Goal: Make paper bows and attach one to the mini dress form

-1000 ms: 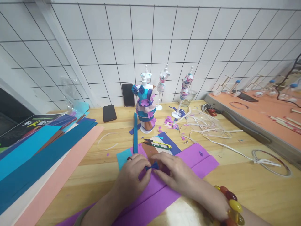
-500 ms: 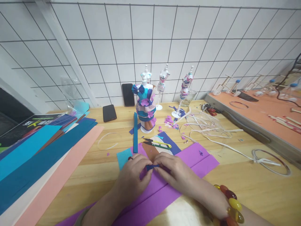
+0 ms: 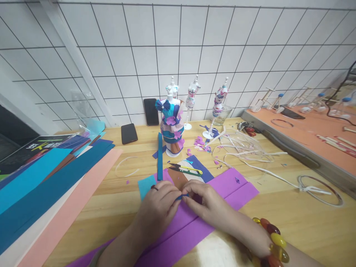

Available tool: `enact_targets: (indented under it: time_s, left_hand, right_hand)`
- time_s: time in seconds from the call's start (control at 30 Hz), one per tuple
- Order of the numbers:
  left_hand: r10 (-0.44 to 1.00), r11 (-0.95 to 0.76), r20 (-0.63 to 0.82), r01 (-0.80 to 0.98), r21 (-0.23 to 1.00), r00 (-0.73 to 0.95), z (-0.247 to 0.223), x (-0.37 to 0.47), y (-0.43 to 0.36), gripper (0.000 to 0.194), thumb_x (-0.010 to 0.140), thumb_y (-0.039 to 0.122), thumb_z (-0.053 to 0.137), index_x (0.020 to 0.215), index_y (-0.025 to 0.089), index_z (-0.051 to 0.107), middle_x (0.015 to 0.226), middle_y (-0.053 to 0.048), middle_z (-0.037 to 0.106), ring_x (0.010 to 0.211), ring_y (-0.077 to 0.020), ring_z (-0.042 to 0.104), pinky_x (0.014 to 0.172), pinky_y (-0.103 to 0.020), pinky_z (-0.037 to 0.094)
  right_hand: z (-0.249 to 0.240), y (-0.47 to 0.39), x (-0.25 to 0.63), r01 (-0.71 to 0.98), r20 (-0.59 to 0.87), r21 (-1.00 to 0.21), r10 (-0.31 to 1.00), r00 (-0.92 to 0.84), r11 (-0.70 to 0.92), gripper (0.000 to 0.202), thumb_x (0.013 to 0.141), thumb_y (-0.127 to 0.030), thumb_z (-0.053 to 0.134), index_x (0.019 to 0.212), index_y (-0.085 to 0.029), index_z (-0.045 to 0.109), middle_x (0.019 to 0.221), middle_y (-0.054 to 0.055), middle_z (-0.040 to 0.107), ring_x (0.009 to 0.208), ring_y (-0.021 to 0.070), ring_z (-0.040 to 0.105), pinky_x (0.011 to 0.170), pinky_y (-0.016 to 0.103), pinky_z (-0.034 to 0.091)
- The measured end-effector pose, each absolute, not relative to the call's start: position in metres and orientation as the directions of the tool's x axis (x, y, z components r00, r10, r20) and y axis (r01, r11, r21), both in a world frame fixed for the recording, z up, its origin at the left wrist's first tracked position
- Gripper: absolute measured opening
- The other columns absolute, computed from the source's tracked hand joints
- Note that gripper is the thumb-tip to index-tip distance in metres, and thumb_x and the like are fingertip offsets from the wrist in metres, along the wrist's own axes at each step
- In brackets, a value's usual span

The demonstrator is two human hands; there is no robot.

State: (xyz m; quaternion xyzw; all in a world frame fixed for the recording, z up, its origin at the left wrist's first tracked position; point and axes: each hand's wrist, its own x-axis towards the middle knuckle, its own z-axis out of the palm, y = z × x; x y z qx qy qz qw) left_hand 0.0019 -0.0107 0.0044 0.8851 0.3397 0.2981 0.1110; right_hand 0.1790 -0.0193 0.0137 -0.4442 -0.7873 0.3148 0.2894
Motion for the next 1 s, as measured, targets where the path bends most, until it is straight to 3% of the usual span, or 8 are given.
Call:
enact_targets:
  time_s: [0.33,0.73,1.0]
  left_hand:
    - [0.643,-0.764,0.528,0.513,0.391,0.555,0.0009,0.0016,-0.0101,0.017,0.078,0.008,0.048,0.088,0.017,0.059,0.080,-0.004,0.063,0.083,-0.0178,0.055,0.074,-0.034,0.045]
    - [0.712,-0.701,0.465,0.487,0.521,0.526,0.0022,0.0019,-0.0114,0.020,0.076,0.010,0.050,0.094,0.017,0.058,0.086,-0.007,0.063,0.087,-0.0197,0.054,0.077,-0.036,0.043]
    - [0.691,-0.721,0.452,0.488,0.492,0.564,0.0022,0.0017,-0.0090,0.019,0.078,0.008,0.046,0.088,0.017,0.060,0.079,-0.005,0.063,0.081,-0.0185,0.054,0.073,-0.035,0.042]
  right_hand:
    - [0.0137,-0.0192,0.1795,0.504,0.136,-0.776,0.881,-0.454,0.379,0.009,0.082,-0.016,0.047,0.085,-0.018,0.055,0.079,0.002,0.060,0.070,0.0126,0.053,0.063,0.023,0.041]
    - [0.0140,-0.0179,0.1817,0.511,0.189,-0.733,0.856,-0.481,0.449,0.012,0.080,-0.012,0.047,0.087,-0.017,0.055,0.081,0.003,0.058,0.073,0.0133,0.052,0.066,0.024,0.041]
    - [0.0164,-0.0195,0.1816,0.517,0.184,-0.722,0.849,-0.496,0.459,0.013,0.080,-0.012,0.047,0.089,-0.017,0.056,0.083,0.003,0.058,0.073,0.0133,0.053,0.067,0.024,0.042]
